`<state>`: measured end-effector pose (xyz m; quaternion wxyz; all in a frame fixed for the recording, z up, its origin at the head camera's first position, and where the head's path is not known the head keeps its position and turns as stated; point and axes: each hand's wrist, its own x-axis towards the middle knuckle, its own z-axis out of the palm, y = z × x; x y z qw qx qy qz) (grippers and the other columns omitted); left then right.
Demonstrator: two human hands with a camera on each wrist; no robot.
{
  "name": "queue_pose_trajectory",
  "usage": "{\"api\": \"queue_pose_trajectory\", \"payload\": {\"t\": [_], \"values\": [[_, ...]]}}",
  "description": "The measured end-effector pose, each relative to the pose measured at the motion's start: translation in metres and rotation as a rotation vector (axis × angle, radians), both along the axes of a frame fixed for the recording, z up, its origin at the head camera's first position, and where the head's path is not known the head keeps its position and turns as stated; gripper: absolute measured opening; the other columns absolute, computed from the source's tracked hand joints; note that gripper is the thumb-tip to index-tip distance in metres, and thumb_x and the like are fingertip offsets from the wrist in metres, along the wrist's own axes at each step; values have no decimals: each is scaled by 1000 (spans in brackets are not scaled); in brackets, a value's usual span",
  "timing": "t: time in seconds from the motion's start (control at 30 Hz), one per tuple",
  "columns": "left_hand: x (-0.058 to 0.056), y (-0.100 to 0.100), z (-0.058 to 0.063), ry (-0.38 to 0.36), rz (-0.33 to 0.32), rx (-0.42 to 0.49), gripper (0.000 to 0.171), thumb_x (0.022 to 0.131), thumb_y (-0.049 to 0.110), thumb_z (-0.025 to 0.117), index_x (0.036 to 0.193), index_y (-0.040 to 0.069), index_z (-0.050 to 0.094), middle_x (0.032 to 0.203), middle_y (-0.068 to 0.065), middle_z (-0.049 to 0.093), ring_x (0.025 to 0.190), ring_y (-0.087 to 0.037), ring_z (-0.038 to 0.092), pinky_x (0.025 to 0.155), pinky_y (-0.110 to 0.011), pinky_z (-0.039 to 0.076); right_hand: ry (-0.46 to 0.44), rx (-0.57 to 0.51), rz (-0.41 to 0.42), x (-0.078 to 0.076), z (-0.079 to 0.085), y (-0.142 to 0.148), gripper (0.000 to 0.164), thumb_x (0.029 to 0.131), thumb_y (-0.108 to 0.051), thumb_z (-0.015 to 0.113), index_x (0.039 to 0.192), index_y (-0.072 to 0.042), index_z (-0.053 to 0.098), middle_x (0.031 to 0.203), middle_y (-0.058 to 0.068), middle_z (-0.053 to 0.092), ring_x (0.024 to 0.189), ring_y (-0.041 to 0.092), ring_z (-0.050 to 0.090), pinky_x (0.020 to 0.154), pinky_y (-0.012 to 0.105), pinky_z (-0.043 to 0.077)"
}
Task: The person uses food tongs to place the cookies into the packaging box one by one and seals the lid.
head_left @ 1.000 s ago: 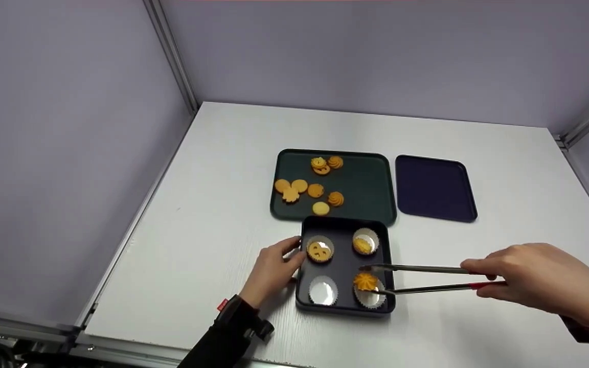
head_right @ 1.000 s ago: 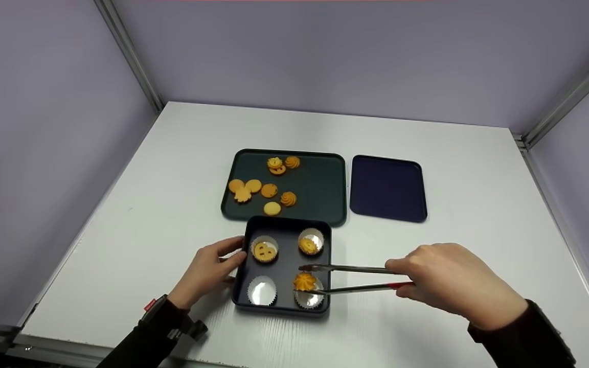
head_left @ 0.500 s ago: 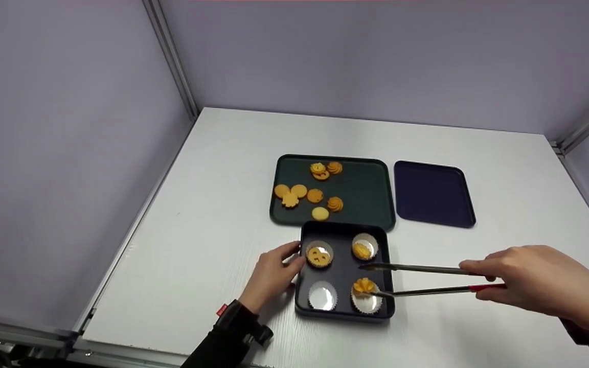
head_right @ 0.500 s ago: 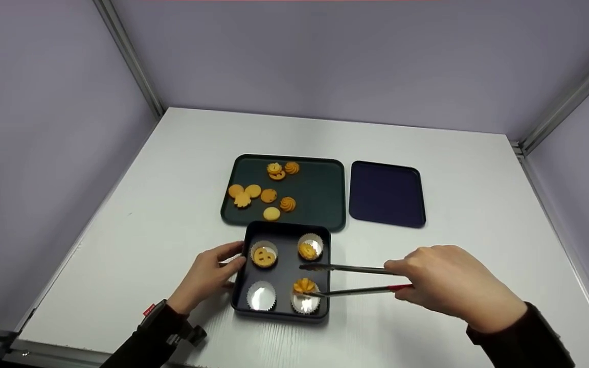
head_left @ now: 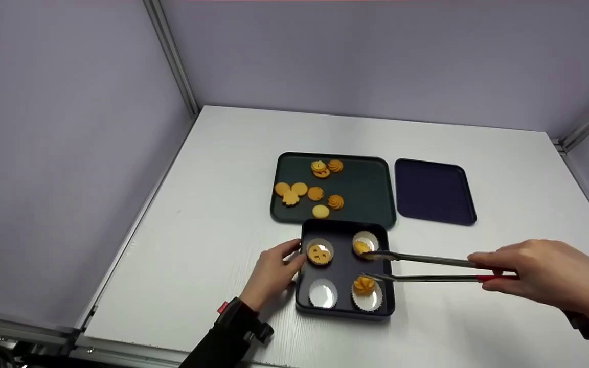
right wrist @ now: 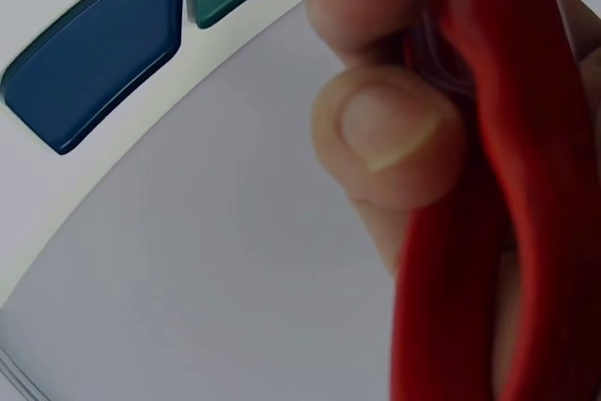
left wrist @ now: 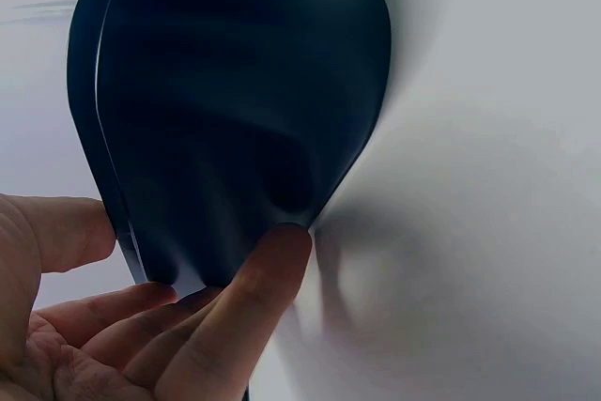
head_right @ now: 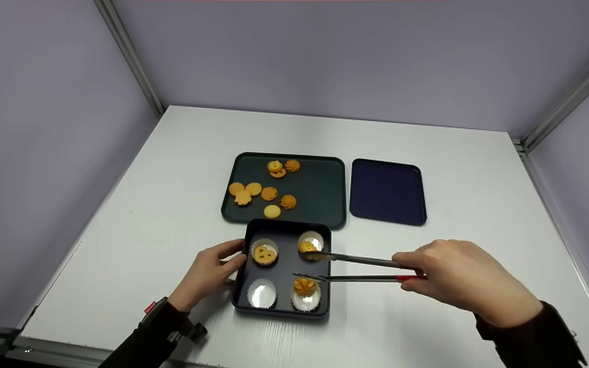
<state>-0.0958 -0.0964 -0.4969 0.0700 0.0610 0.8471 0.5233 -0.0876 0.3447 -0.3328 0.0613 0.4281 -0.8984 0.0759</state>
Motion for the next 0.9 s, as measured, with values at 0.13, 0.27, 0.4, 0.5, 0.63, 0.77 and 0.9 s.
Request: {"api": "queue_pose_trajectory", "payload": {"t": [0.13, 0.27, 0.4, 0.5, 0.63, 0.77, 0.9], "values": [[-1, 0, 1, -1, 3, 1, 46, 104, 28, 62, 144, 6, 59, 142, -17, 61, 121, -35, 65, 103, -46, 54, 21, -5, -4, 0, 0, 1, 46, 65, -17, 93, 101, -34, 69, 83, -36, 60, 67, -13, 48, 54, 14, 38], [-1, 0, 1, -2, 9, -5, 45, 104, 28, 62, 144, 7, 60, 142, -16, 61, 118, -36, 67, 102, -46, 54, 26, -12, 2, 0, 0, 1, 47, 65, -16, 93, 101, -34, 69, 82, -36, 60, 67, -13, 49, 54, 14, 38], [0, 0, 1, -6, 10, -11, 45, 103, 27, 62, 144, 6, 60, 142, -17, 61, 117, -36, 67, 101, -46, 55, 42, -11, 12, 2, -1, -1, 46, 64, -16, 92, 99, -34, 68, 81, -35, 60, 66, -12, 49, 53, 13, 37], [0, 0, 1, -10, 12, -18, 46, 103, 27, 62, 144, 5, 59, 142, -17, 61, 117, -36, 67, 101, -46, 55, 54, 0, 18, 4, -1, -4, 44, 64, -17, 91, 94, -34, 65, 78, -36, 56, 64, -13, 44, 51, 13, 33], [0, 0, 1, -11, 14, -17, 46, 103, 27, 62, 144, 5, 59, 141, -17, 61, 116, -36, 68, 99, -45, 56, 71, 42, 15, 6, -2, -9, 43, 64, -18, 90, 91, -33, 61, 75, -35, 52, 63, -13, 37, 48, 16, 29], [0, 1, 2, -13, 15, -11, 46, 103, 27, 62, 143, 5, 59, 141, -17, 62, 115, -35, 68, 97, -43, 57, 78, 94, 6, 7, -1, -16, 40, 65, -19, 91, 93, -29, 63, 72, -29, 56, 59, -10, 38, 46, 20, 33], [0, 1, 3, -14, 20, -15, 46, 103, 27, 62, 143, 6, 59, 141, -18, 62, 115, -36, 68, 97, -43, 57, 94, 109, 7, 8, -2, -22, 41, 63, -17, 92, 94, -24, 66, 69, -23, 57, 55, -6, 41, 44, 23, 34]]}}
